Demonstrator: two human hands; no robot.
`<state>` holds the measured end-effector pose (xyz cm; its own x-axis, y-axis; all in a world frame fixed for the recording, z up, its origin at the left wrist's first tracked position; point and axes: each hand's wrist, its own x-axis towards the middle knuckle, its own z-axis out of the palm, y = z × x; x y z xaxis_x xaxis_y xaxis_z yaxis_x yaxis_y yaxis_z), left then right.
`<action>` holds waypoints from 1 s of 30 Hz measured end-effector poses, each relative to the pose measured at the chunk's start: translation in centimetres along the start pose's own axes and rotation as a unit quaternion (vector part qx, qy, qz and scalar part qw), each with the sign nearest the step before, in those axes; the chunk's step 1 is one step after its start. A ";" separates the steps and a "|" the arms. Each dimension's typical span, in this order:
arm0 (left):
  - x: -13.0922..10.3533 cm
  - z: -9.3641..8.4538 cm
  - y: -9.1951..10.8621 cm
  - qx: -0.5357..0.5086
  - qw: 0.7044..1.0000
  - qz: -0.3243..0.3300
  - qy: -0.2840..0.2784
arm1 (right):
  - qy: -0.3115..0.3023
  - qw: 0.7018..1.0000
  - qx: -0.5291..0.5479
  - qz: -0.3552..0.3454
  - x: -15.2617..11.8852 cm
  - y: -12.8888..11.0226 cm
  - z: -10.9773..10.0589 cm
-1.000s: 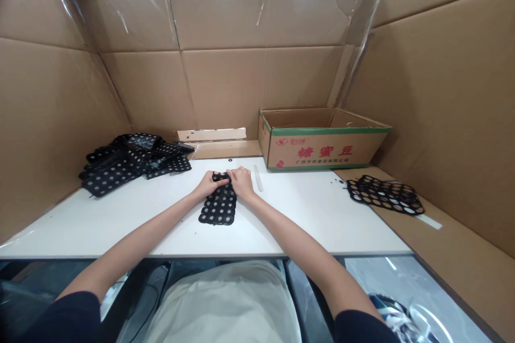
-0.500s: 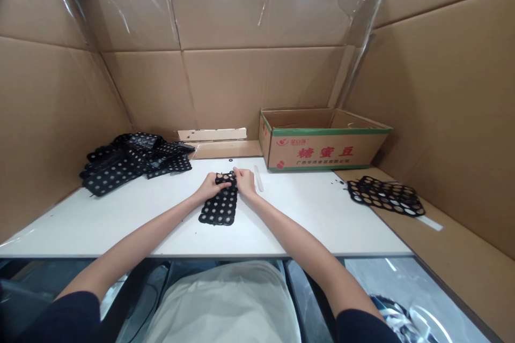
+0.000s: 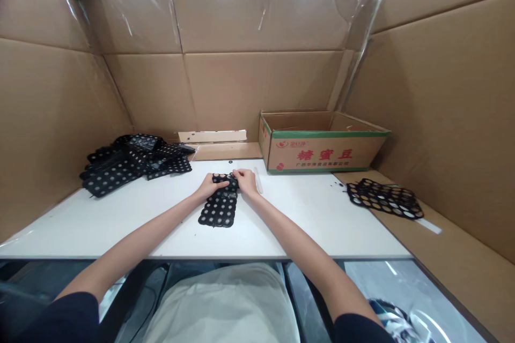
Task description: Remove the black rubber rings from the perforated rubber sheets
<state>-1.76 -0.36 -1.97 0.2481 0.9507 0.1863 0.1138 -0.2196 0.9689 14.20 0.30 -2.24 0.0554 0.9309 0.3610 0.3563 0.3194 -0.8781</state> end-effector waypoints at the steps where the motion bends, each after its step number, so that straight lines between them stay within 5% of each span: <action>1: 0.0 0.0 -0.1 -0.015 1.000 -0.011 0.007 | -0.001 1.000 -0.001 0.001 0.0 -0.1 -0.1; 11: 0.0 -0.1 0.1 -0.080 0.993 -0.057 0.059 | -0.041 0.994 0.033 -0.092 0.6 -0.1 -0.7; 24: 0.2 -0.3 -0.4 0.062 0.996 0.042 0.038 | -0.067 0.982 0.172 0.030 0.6 0.9 0.0; 30: -0.3 0.0 0.9 0.263 0.953 0.152 0.023 | -0.044 0.953 0.267 0.136 0.5 1.4 1.1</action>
<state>-1.72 -0.83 -1.17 0.3049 0.8316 0.4642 0.5121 -0.5541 0.6563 13.64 1.41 -3.60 -0.0094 0.9959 0.0899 -0.1863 0.0866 -0.9787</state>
